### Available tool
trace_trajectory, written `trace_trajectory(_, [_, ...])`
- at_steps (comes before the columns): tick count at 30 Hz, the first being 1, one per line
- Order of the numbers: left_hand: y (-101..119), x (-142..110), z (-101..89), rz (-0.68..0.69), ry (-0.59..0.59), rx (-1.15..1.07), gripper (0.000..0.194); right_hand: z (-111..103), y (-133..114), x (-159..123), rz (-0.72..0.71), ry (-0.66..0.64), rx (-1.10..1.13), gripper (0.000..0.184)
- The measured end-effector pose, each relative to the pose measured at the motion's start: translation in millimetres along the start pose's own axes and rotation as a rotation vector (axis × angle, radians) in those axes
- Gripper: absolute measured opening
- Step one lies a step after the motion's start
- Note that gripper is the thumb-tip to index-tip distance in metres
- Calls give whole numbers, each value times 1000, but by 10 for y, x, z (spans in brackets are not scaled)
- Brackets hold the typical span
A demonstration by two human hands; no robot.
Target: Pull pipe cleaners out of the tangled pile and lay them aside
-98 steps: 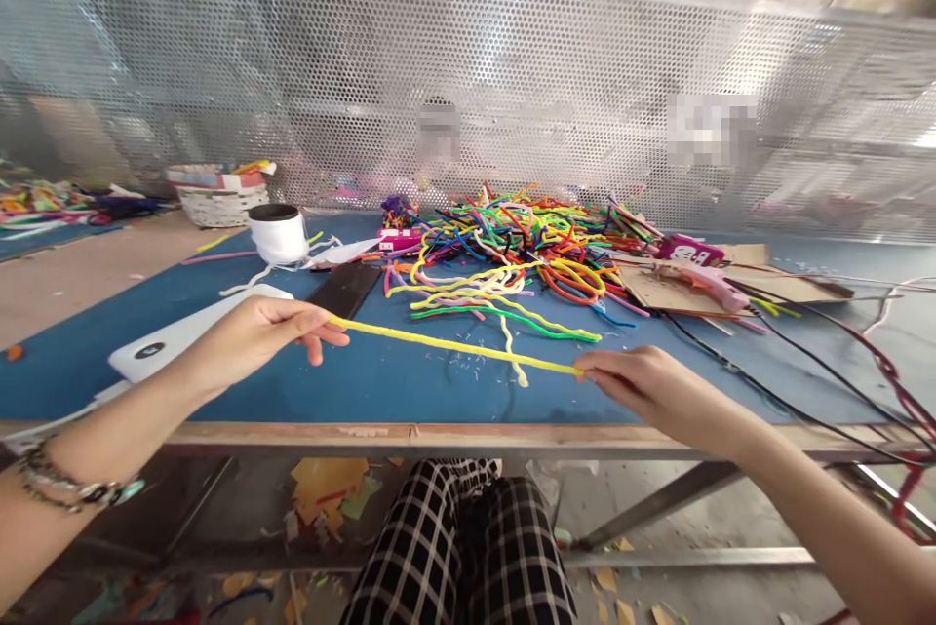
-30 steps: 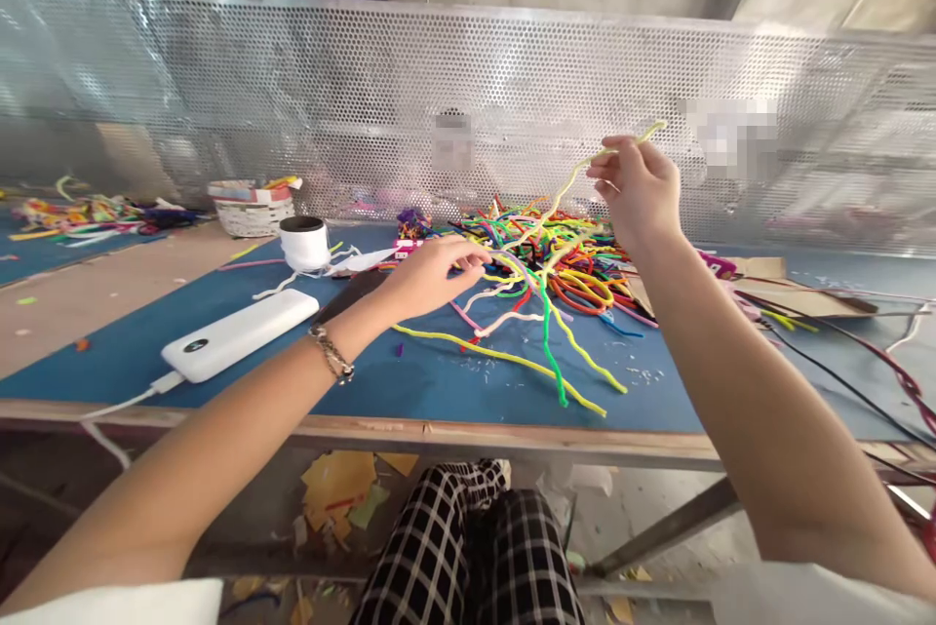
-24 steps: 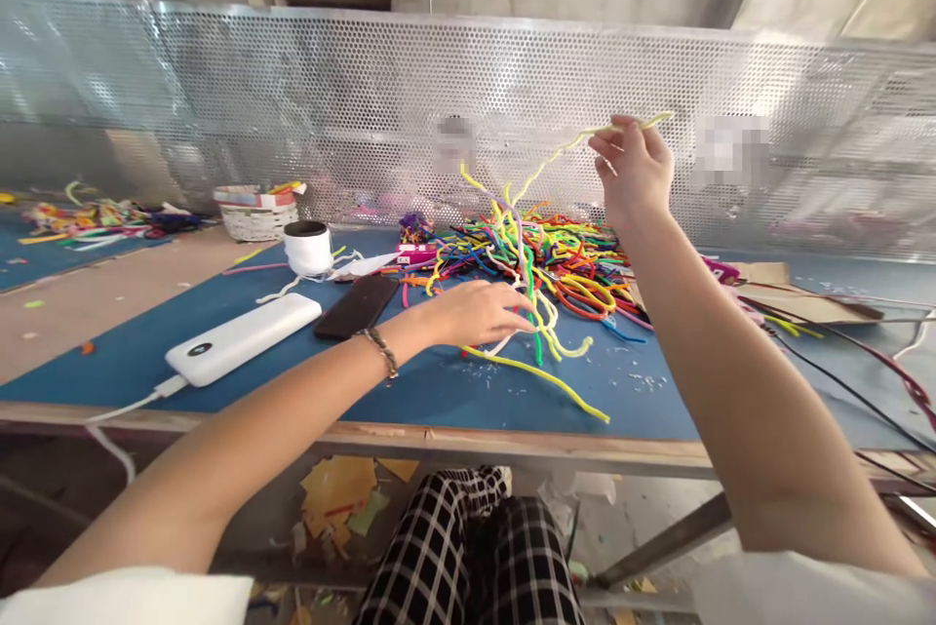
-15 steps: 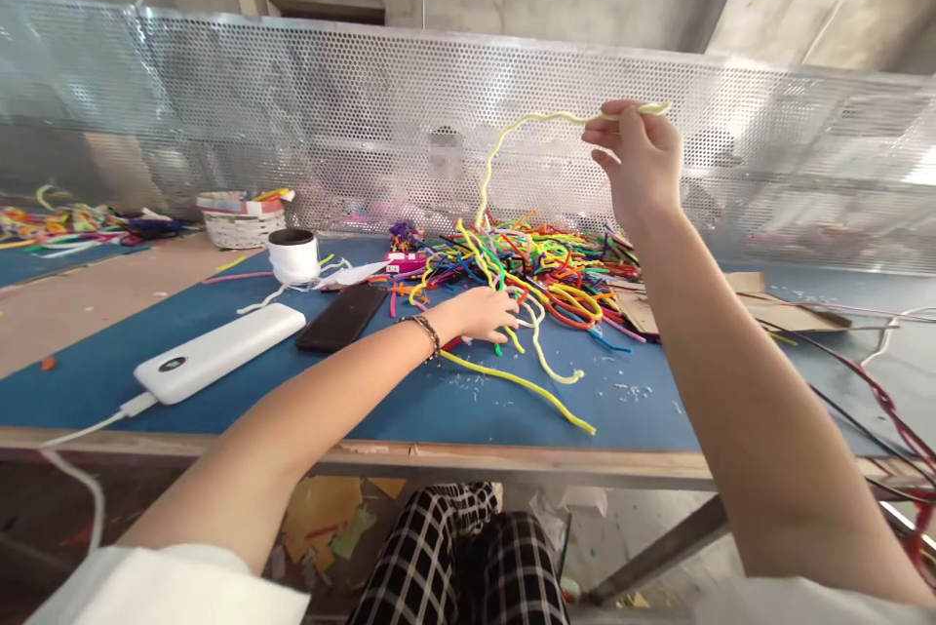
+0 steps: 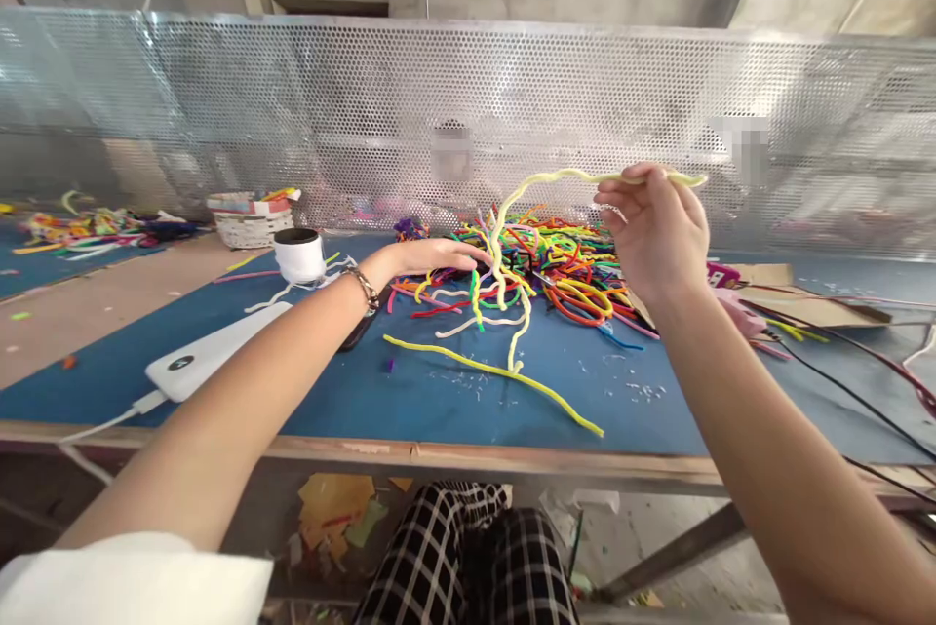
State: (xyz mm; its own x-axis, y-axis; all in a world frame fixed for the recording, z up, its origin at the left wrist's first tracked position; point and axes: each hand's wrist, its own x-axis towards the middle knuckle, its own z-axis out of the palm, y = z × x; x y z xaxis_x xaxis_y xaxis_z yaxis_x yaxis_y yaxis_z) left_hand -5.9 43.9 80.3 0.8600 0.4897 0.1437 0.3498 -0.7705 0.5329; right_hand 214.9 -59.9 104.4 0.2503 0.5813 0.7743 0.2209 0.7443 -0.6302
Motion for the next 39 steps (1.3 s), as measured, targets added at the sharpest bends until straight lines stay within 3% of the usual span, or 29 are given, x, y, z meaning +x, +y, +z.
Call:
trace_trajectory(5, [234, -35, -171, -31, 625, -215, 52, 45, 12, -83, -2, -91, -43, 22])
trace_trajectory(7, [449, -110, -173, 24, 721, -175, 50, 124, -36, -179, 47, -159, 10, 19])
trace_trajectory(8, [566, -158, -143, 63, 695, -135, 45, 173, -67, -238, 74, -205, 48, 18])
trace_trajectory(10, [777, -256, -29, 124, 490, -114, 32, 274, -125, -359, 123, -317, 107, 16])
trace_trajectory(12, [914, -332, 119, 57, 315, -148, 27, 356, -153, -454, 161, -409, 135, 17])
trace_trajectory(14, [957, -375, 241, -12, 247, -230, 21, 403, -146, -504, 188, -449, 149, 19])
trace_trajectory(18, [884, -394, 299, -88, 323, -179, 19, 384, -135, -496, 109, -387, -35, 16])
trace_trajectory(21, [842, -390, 254, -143, 403, -71, 19, 337, -231, -500, -241, -267, -520, 18])
trace_trajectory(24, [839, -392, 243, -149, 383, -101, 18, 350, -342, -569, -664, -439, -1028, 26])
trace_trajectory(26, [833, -400, 269, -135, 348, -124, 18, 395, -370, -631, -807, -610, -1223, 31])
trace_trajectory(28, [819, -415, 305, -124, 335, -162, 17, 444, -366, -682, -835, -684, -1327, 33])
trace_trajectory(32, [815, -469, 341, -100, 254, -288, 20, 482, -382, -732, -767, -707, -1426, 29])
trace_trajectory(39, [883, -577, 283, -206, 173, -259, 29, 433, -491, -680, -725, -802, -1469, 20])
